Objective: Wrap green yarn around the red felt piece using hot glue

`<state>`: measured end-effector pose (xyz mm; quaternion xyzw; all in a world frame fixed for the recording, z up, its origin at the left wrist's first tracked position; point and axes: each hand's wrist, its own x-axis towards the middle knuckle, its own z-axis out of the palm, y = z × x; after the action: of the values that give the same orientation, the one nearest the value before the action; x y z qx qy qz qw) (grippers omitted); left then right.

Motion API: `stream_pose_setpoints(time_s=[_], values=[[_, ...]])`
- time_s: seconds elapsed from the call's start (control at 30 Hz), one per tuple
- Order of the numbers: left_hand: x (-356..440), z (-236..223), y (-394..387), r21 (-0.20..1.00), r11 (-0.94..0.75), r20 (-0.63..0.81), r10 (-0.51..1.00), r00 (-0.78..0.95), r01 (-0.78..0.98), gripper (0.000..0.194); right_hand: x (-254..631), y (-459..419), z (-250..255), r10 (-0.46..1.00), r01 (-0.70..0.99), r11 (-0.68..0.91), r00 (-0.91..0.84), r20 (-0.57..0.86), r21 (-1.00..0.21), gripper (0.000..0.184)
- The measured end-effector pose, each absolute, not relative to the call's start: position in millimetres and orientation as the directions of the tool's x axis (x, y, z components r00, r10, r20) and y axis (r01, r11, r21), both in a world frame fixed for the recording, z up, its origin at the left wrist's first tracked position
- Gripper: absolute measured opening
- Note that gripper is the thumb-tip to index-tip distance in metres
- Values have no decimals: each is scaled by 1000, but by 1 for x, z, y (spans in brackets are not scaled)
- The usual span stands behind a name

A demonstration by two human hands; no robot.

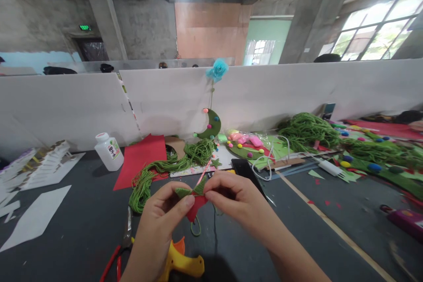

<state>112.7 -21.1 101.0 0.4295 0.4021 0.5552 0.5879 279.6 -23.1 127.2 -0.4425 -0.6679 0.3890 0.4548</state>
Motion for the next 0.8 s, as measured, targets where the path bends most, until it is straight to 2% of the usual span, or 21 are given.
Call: stream_pose_setpoints(time_s=[0.13,0.27,0.47,0.7,0.8], values=[[114,104,-25,843,247,-146,960,240,-478,14,282,-20,123,938,-2,176,-303,168,-984,10],[112,108,-28,782,422,-198,866,459,-459,14,287,-19,119,880,-153,90,-451,151,-984,17],[109,104,-27,752,517,-211,777,593,-410,19,290,-25,125,833,-130,18,-546,87,-991,24],[108,103,-26,741,524,-268,804,531,-420,21,282,-31,127,907,-84,26,-417,59,-996,2],[109,103,-26,743,522,-246,794,555,-418,20,281,-32,125,921,-143,-7,-387,49,-990,20]])
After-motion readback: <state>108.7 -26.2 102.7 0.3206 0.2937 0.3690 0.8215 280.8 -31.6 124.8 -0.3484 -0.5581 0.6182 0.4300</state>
